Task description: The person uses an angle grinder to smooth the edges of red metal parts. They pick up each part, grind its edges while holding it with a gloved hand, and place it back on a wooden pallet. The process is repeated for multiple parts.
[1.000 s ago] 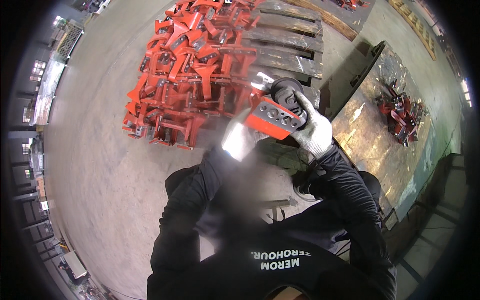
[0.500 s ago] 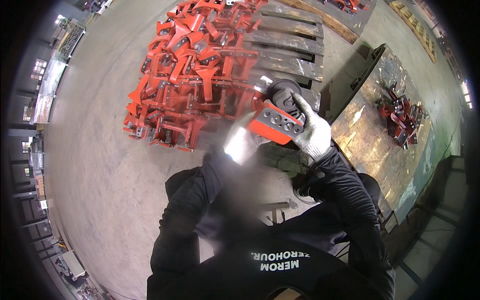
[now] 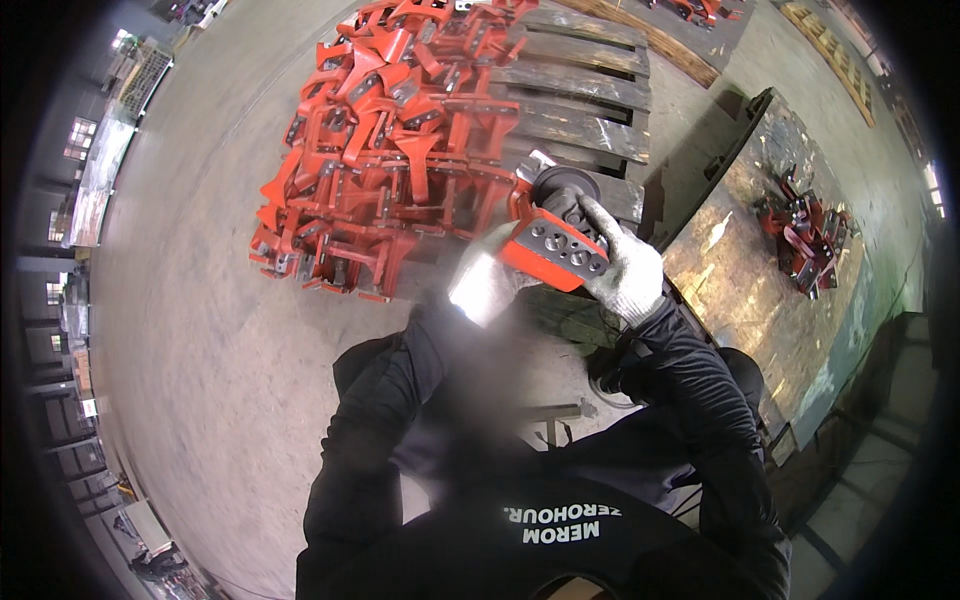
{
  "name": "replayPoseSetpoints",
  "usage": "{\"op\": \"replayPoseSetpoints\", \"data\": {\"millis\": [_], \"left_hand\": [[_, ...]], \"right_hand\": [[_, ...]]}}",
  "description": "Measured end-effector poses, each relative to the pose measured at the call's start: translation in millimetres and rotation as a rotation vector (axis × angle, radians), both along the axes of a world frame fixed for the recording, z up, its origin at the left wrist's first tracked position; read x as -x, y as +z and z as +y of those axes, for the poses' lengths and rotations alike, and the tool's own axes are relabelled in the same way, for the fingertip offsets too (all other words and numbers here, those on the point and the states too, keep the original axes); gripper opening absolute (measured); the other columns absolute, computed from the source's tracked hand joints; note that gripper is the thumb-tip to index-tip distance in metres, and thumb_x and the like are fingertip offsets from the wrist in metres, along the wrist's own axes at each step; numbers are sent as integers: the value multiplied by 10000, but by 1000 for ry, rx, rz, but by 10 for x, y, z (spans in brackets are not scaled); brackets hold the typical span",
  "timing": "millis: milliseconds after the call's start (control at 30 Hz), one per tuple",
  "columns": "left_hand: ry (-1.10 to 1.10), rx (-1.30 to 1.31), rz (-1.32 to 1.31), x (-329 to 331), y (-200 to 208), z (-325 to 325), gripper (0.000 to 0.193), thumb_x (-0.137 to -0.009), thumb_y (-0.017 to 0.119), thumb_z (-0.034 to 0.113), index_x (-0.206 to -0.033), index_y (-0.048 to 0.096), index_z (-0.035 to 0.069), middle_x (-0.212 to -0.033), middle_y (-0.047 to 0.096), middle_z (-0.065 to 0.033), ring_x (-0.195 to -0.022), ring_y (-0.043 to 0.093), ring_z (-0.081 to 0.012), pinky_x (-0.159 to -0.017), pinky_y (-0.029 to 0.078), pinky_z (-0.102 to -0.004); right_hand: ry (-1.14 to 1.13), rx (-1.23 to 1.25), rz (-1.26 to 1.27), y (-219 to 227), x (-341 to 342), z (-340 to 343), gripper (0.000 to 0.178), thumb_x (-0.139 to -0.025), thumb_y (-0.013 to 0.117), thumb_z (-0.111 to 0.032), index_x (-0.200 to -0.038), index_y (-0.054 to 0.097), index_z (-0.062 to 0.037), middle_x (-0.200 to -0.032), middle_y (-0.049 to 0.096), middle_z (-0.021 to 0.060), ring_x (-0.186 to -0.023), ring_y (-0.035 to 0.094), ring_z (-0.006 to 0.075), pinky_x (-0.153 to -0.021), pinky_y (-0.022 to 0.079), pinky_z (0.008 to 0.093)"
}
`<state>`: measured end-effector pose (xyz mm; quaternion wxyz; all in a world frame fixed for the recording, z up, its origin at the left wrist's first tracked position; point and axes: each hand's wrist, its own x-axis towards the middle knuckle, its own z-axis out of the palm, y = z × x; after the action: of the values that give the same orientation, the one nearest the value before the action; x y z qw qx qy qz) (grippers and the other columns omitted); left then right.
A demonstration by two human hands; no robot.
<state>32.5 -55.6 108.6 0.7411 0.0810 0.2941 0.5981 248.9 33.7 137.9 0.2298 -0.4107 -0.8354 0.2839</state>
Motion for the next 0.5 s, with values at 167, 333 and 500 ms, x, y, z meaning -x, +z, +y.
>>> {"op": "replayPoseSetpoints", "data": {"millis": [167,333,500], "left_hand": [[34,3,-37,-7,-34,55,462,-1082,484,335,-1406,560,15,-1337,650,-111,-1197,649,-230,-1026,520,-411],[159,14,23,162,-4,74,444,-1096,452,314,-1417,523,16,-1351,631,-129,-1194,648,-265,-1020,523,-437],[368,248,437,390,-189,212,350,-1075,483,264,-1334,568,44,-1288,645,-156,-1144,667,-303,-966,563,-501]], "right_hand": [[-27,15,22,-20,24,55,815,-759,783,-178,-1520,497,-238,-962,710,189,-888,718,374,-809,579,446],[-163,73,-3,-126,-98,183,873,-733,839,-271,-1525,474,-223,-1064,732,216,-983,727,377,-872,579,425],[-191,174,289,-31,-130,214,937,-704,889,-301,-1512,460,-99,-1276,684,247,-1155,704,335,-978,555,384]]}}
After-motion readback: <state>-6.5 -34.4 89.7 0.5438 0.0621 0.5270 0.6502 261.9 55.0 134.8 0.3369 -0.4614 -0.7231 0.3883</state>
